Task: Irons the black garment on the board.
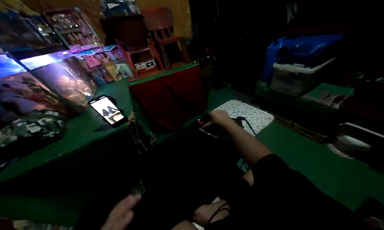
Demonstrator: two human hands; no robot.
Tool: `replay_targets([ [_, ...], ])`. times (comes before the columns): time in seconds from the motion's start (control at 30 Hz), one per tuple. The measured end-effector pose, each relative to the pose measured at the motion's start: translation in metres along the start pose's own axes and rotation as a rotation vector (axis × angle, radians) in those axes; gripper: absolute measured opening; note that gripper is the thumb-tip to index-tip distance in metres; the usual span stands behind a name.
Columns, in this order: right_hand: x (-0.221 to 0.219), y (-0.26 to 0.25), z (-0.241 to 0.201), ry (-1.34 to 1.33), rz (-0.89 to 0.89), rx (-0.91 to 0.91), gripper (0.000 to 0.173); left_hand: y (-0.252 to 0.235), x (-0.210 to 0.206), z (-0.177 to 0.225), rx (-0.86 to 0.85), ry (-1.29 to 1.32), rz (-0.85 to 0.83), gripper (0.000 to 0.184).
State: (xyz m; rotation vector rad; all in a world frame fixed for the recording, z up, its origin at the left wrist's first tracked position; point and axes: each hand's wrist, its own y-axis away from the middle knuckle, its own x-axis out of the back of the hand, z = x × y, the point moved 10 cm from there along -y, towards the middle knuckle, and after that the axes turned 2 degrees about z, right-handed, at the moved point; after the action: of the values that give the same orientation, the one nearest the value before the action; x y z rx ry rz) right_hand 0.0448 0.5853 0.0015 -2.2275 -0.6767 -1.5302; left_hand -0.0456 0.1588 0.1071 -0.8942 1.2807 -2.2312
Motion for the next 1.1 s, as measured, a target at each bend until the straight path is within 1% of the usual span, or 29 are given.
replay_targets([
  [0.07, 0.007, -0.005, 0.018, -0.009, 0.004, -0.051, 0.063, 0.002, 0.017, -0.039, 0.052, -0.081, 0.129, 0.035],
  [0.13, 0.009, -0.006, 0.022, -0.009, -0.033, -0.055, 0.065, 0.005, 0.031, -0.076, 0.147, -0.138, 0.264, 0.032],
  [0.17, 0.008, -0.006, 0.021, -0.006, -0.058, -0.035, 0.064, 0.005, 0.035, -0.093, 0.21, -0.188, 0.32, 0.033],
  [0.23, 0.002, -0.004, 0.016, -0.006, -0.106, 0.042, 0.06, 0.002, 0.034, -0.128, 0.379, -0.331, 0.348, 0.037],
  [0.33, -0.009, 0.017, 0.003, 0.02, -0.175, 0.189, 0.056, -0.006, 0.016, -0.19, 0.575, -0.47, 0.204, 0.04],
  [0.43, -0.018, 0.056, -0.011, 0.024, -0.203, 0.321, 0.053, -0.004, -0.011, -0.253, 0.797, -0.571, 0.02, 0.043],
  [0.47, -0.023, 0.071, -0.016, 0.012, -0.218, 0.37, 0.052, 0.003, -0.019, -0.273, 0.849, -0.604, -0.02, 0.045],
  [0.53, -0.03, 0.101, -0.024, -0.008, -0.274, 0.465, 0.051, 0.026, -0.033, -0.31, 0.889, -0.666, -0.08, 0.051],
  [0.57, -0.034, 0.113, -0.027, -0.023, -0.295, 0.512, 0.05, 0.037, -0.041, -0.322, 0.917, -0.708, -0.15, 0.054],
  [0.63, -0.035, 0.127, -0.03, -0.036, -0.305, 0.569, 0.051, 0.05, -0.054, -0.333, 1.006, -0.798, -0.359, 0.059],
  [0.67, -0.034, 0.128, -0.03, -0.037, -0.312, 0.561, 0.051, 0.051, -0.058, -0.332, 1.015, -0.817, -0.421, 0.06],
  [0.73, -0.031, 0.121, -0.031, -0.043, -0.299, 0.526, 0.048, 0.054, -0.06, -0.33, 1.019, -0.822, -0.48, 0.059],
  [0.8, -0.026, 0.103, -0.033, -0.03, -0.228, 0.491, 0.045, 0.059, -0.055, -0.332, 1.041, -0.828, -0.497, 0.058],
  [0.9, -0.017, 0.058, -0.028, -0.01, -0.112, 0.402, 0.053, 0.062, -0.049, -0.337, 1.035, -0.825, -0.46, 0.056],
  [1.0, -0.006, 0.008, -0.009, 0.051, -0.051, 0.208, 0.058, 0.064, -0.047, -0.34, 1.029, -0.845, -0.456, 0.056],
  [1.1, 0.009, -0.03, 0.018, 0.048, 0.012, 0.001, 0.059, 0.066, -0.047, -0.343, 1.05, -0.86, -0.492, 0.057],
])
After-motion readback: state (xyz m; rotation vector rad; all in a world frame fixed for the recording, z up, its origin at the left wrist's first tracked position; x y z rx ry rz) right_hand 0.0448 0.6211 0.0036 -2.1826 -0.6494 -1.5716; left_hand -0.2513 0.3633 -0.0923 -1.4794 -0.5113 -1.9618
